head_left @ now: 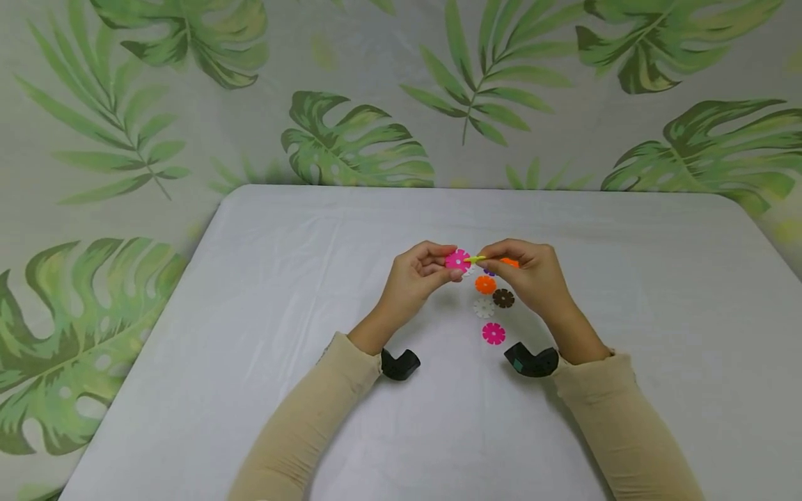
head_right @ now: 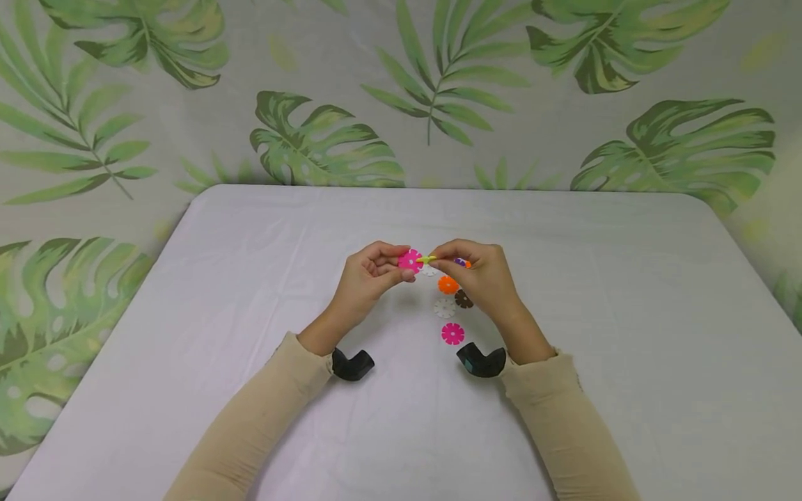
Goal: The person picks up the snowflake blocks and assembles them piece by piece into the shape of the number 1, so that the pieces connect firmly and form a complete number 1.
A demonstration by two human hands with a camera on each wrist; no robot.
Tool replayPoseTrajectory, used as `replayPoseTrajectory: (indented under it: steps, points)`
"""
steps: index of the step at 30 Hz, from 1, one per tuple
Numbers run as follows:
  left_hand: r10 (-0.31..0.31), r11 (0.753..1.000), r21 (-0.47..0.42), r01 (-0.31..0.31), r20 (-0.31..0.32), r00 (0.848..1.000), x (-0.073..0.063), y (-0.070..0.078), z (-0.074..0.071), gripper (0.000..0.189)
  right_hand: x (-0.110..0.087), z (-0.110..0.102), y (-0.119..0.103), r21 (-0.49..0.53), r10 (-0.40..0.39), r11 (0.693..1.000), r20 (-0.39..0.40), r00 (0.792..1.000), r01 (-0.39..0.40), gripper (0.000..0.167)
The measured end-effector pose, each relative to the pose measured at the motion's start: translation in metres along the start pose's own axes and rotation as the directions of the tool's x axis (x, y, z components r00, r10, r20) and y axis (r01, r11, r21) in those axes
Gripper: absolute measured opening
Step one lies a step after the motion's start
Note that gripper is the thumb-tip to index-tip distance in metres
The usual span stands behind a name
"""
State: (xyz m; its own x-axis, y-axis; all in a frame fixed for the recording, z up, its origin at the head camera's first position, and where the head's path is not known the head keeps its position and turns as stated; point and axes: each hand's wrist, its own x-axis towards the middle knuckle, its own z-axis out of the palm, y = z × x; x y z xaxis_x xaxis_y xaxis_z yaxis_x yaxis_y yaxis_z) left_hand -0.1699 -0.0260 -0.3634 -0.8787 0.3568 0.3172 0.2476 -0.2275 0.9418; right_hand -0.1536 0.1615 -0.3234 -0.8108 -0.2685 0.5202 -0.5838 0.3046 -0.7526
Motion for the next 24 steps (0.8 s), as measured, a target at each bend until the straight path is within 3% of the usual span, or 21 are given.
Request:
replayPoseTrajectory:
  steps: [8,12,15,18,24]
  points:
    - [0.012,1.0,-0.007,-0.012,-0.008,1.0,0.003,-0.006,-0.003,0.03,0.001,-0.001,-0.003,-0.007,-0.002,1.0,0.03,1.0,0.003,0.014]
    - [0.016,1.0,0.006,-0.016,-0.01,1.0,0.003,-0.004,-0.004,0.031,0.001,-0.004,-0.007,-0.041,0.046,0.998,0.056,0.997,-0.044,0.018]
    - [-0.009,1.0,0.017,0.01,-0.006,1.0,0.001,0.004,-0.002,0.031,0.001,-0.006,-0.01,-0.075,0.103,0.992,0.057,0.993,-0.099,0.016]
    - [-0.024,0.996,0.086,0.024,-0.003,1.0,-0.001,0.016,0.001,0.034,0.0,-0.007,-0.009,-0.07,0.127,0.99,0.05,0.991,-0.124,0.012]
    - [0.0,0.984,0.176,-0.001,0.007,1.0,-0.004,0.026,0.003,0.039,0.0,-0.008,-0.006,0.006,0.144,0.989,0.065,0.987,-0.144,0.013]
